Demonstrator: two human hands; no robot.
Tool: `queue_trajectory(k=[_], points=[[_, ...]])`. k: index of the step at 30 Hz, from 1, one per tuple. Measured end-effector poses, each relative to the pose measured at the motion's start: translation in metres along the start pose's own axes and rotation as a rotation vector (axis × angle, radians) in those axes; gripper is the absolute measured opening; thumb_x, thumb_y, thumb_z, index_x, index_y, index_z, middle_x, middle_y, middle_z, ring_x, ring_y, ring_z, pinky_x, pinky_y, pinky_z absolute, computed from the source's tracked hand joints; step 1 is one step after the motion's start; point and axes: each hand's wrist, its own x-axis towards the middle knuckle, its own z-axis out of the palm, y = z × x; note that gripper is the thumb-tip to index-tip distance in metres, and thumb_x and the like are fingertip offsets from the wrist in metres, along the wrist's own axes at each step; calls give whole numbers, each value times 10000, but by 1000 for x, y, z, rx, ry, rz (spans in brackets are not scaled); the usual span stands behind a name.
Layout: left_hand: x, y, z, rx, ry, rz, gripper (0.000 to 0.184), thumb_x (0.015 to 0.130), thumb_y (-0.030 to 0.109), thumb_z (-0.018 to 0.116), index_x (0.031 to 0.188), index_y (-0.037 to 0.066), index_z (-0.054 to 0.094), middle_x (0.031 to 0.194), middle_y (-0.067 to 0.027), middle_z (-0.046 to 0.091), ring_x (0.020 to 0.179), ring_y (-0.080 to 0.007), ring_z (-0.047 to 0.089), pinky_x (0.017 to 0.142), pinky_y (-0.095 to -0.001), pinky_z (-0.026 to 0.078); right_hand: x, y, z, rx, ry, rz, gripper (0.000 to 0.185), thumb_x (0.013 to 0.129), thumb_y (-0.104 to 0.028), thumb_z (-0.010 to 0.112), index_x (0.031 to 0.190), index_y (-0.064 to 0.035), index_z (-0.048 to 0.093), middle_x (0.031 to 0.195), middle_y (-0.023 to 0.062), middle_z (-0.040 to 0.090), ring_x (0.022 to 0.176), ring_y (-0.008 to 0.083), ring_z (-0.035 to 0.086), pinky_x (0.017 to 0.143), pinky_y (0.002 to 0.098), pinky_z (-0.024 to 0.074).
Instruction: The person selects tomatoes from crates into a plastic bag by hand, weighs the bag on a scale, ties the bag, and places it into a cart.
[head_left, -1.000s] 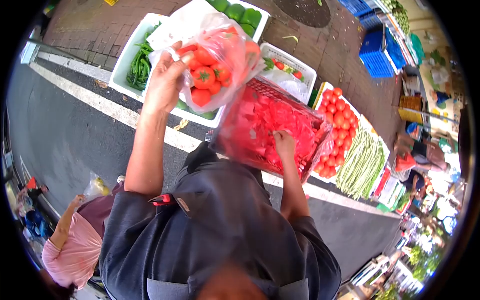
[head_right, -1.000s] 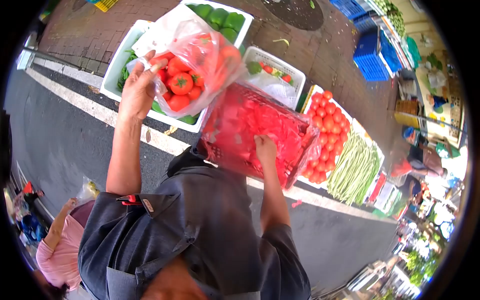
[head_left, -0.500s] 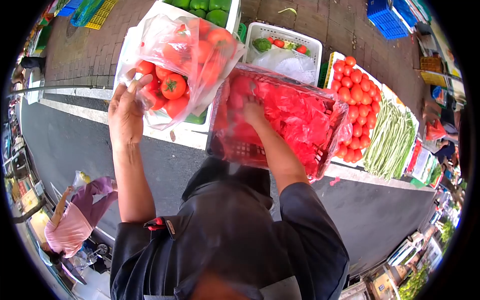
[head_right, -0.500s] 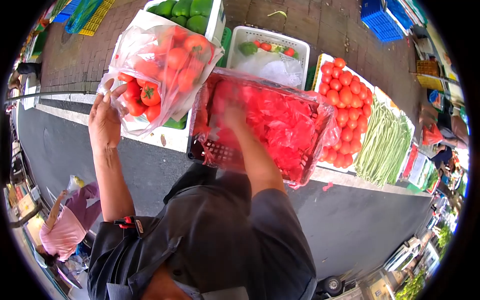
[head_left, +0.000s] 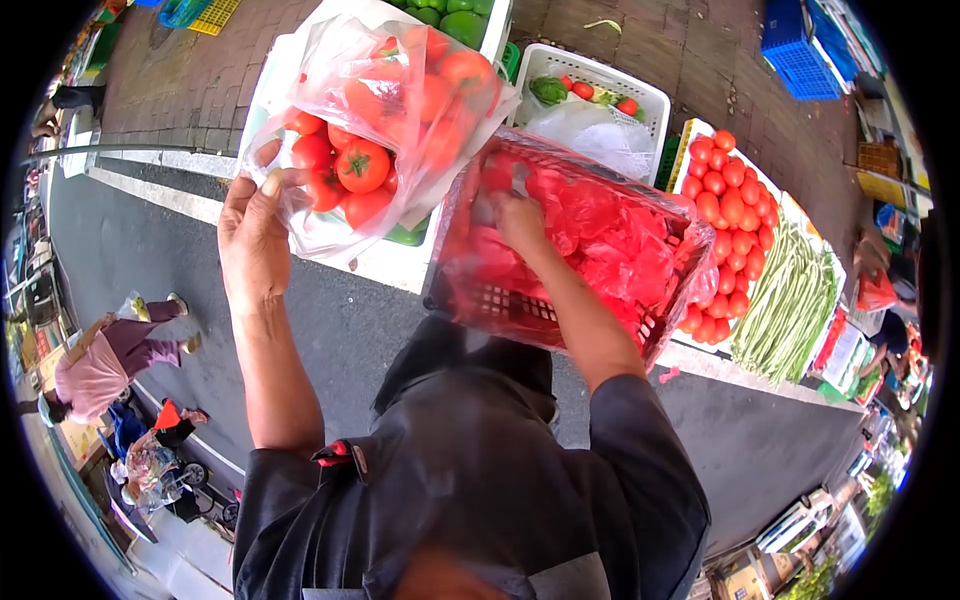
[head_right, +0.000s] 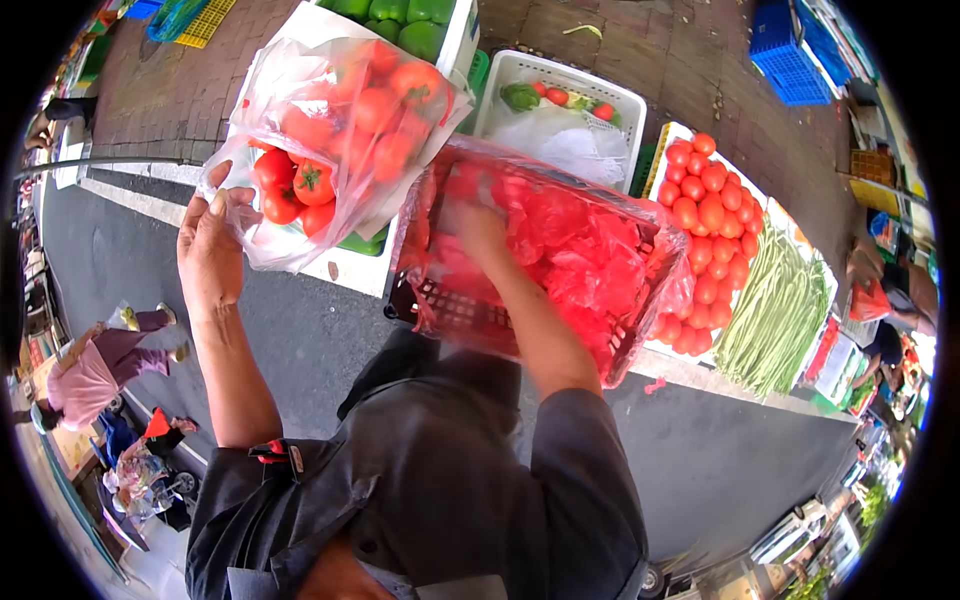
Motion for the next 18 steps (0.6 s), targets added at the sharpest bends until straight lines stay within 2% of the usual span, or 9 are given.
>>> queue_trajectory(k=[3,9,12,18], points=[[-8,1,-3,-10,23,-2,409,982,156,574,1333,-43,508,946,-118,693,863,-185,673,822,-321,532,36,-5,24,-205,-282,-57,269,871,-184,527,1035,-54,698,1051,205,690,969,343,679,813,454,526],[-17,0,-13,3,10,6,435,981,168,576,1349,-49,494,939,-120,693,890,-196,674,873,-345,523,45,0,23,-416,-326,-132,234,890,-243,543,967,-80,693,1085,184,689,978,332,676,818,475,520],[-20,-2,-18,-18,10,-7,439,979,171,579,1347,-52,495,931,-120,693,891,-199,674,876,-343,520,36,23,20,-238,-194,-139,238,896,-250,559,984,-57,667,1001,200,694,906,376,677,763,499,523],[-16,-5,-9,-69,10,-16,415,977,148,569,1334,-55,509,914,-122,692,893,-215,678,875,-349,517,-2,16,8,69,206,222,239,875,-179,595,1061,-29,583,779,281,641,748,460,644,664,533,513]])
